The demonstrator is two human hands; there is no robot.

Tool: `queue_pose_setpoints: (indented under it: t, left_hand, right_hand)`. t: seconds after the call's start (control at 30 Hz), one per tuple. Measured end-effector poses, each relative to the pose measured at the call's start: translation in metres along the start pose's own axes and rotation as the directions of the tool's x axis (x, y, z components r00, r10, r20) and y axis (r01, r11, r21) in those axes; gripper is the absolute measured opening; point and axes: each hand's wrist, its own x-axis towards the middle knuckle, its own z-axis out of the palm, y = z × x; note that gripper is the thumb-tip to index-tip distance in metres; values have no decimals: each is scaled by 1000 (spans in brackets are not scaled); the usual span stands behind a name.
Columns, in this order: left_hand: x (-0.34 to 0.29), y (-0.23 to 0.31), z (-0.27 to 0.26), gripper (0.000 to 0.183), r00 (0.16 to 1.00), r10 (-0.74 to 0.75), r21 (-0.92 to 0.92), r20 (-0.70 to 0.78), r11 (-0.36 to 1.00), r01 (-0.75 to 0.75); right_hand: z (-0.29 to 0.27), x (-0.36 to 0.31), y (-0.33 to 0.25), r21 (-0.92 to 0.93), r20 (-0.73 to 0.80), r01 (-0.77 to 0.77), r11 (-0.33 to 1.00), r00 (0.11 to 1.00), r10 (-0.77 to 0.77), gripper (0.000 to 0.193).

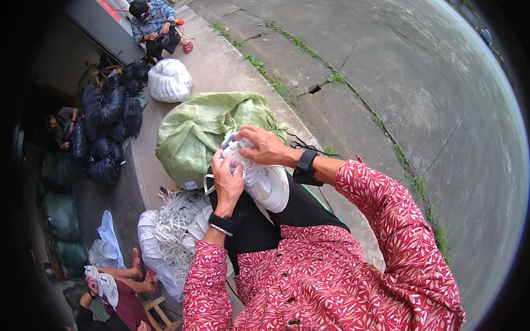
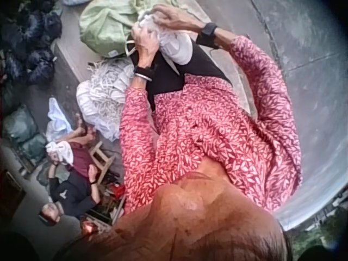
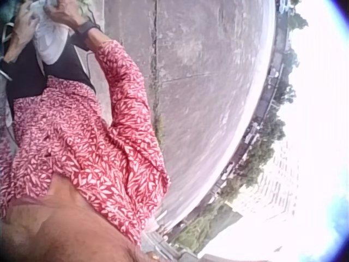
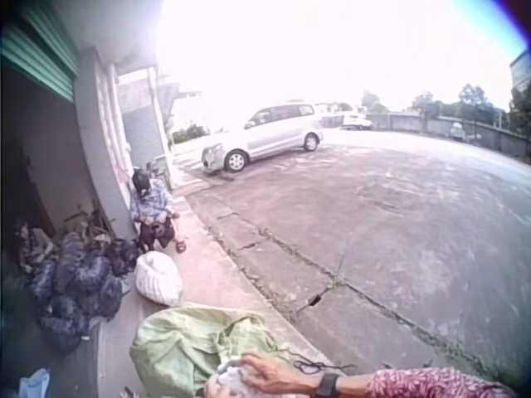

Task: Lacing a pair of white sneakers by hand in a shoe production environment.

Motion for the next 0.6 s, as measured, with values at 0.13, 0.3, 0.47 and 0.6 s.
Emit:
queue_pose_setpoints:
  t: [0.13, 0.3, 0.47, 0.6]
  left_hand:
    - [4, 8, -18, 12, 996, -75, 36, 41, 997, 74]
    - [6, 7, -14, 14, 997, -23, 160, 75, 987, 10]
    - [1, 2, 1, 15, 999, -41, 163, 35, 986, 35]
    - [2, 2, 13, 10, 982, -186, 4, -14, 983, 186]
  right_hand:
    - [-9, -1, 1, 38, 99, -10, 999, 995, 6, 46]
    - [-5, 2, -8, -46, 106, -32, 998, 994, 37, 49]
    - [-7, 4, -16, -106, 142, -86, 991, 985, 101, 47]
    - [-10, 2, -17, -72, 155, -29, 997, 987, 40, 41]
